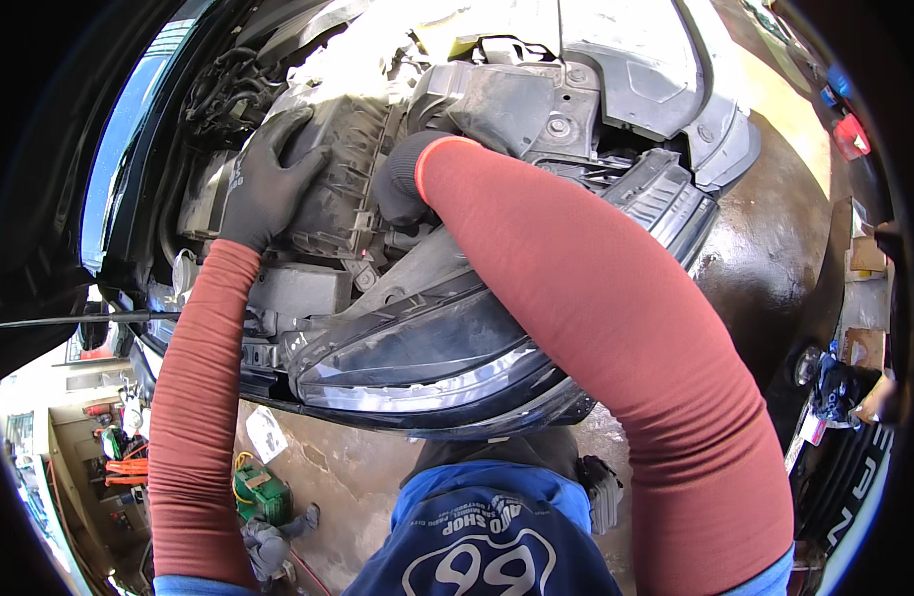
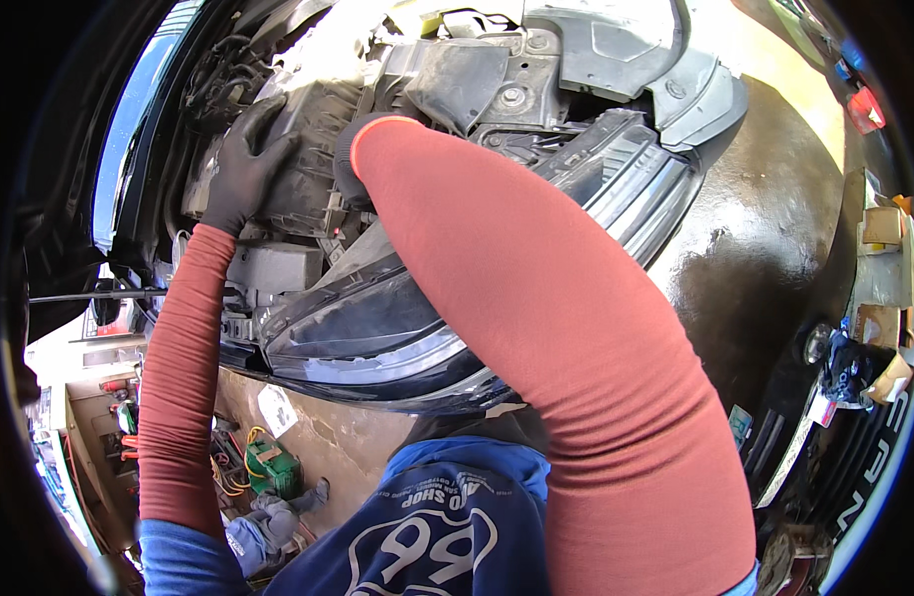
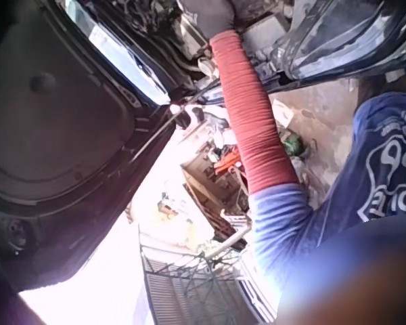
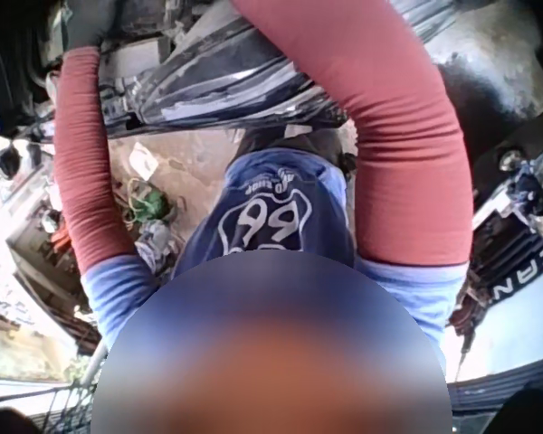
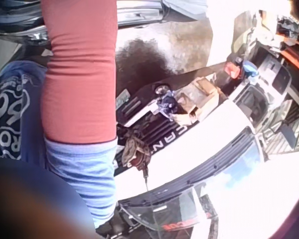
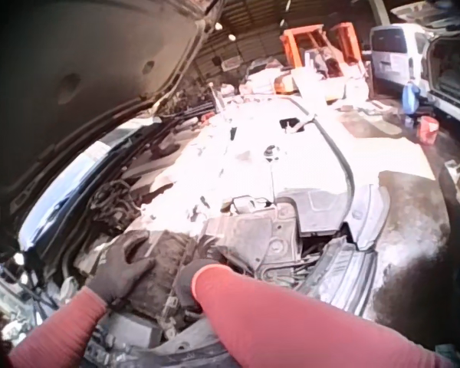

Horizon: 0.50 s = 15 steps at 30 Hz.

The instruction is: The person opens the car's hood and removes the air filter housing cover. They take out the old air filter, retrieve a new one from a box, and install it into the housing. The person then reassembles the cover and secures it in place.

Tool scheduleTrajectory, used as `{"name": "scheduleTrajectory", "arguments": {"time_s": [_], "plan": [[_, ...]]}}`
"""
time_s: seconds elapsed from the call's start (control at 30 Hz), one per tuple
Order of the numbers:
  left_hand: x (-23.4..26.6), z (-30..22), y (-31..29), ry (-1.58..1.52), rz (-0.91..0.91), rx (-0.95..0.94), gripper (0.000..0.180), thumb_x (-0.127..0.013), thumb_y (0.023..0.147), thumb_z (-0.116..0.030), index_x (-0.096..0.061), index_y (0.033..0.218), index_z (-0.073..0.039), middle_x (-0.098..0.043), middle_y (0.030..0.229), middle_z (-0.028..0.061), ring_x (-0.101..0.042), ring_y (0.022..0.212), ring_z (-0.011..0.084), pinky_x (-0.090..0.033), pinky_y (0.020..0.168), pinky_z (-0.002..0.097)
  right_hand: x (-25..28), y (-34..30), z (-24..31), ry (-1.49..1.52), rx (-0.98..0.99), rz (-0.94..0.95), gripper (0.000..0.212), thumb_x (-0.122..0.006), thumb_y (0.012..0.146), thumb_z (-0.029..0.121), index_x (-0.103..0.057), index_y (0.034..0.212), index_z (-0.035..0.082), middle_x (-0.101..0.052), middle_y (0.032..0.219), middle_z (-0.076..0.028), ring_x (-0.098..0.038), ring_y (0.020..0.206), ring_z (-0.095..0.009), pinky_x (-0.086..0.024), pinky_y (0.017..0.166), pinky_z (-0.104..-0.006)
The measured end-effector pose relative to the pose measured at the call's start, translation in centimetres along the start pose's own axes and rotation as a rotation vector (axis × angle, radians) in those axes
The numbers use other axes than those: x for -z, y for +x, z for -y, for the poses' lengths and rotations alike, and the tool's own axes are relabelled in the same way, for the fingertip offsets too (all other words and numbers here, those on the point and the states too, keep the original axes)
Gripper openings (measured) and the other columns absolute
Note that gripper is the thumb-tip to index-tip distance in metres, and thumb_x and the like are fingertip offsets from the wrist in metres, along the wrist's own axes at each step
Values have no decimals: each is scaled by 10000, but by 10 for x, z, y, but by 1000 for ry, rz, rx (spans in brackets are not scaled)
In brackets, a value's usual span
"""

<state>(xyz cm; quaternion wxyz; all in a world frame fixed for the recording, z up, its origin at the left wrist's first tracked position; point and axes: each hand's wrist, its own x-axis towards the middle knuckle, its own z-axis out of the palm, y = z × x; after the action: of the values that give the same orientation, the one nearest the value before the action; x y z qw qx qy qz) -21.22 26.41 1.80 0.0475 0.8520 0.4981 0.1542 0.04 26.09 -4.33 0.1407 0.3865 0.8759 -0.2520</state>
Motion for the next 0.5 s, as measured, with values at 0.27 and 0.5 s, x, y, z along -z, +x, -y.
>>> {"name": "scheduleTrajectory", "arguments": {"time_s": [0.27,0.5], "plan": [[-9,-2,-6,174,-45,27,682,-657,963,-420,-513,1510,-38,-498,1527,229,-462,1435,362,-334,1214,430,-7,9,-2,272,115,92,235,-646,933,188,-795,886,12,-797,876,-106,-751,692,-200,-593,623,-390],[-9,-9,-9,218,-20,153,747,-598,944,-535,-486,1541,-101,-457,1570,222,-459,1448,369,-351,1210,454,-14,29,-20,-167,710,-71,200,-766,733,90,-787,932,95,-733,848,-161,-697,768,-358,-530,670,-451]]}}
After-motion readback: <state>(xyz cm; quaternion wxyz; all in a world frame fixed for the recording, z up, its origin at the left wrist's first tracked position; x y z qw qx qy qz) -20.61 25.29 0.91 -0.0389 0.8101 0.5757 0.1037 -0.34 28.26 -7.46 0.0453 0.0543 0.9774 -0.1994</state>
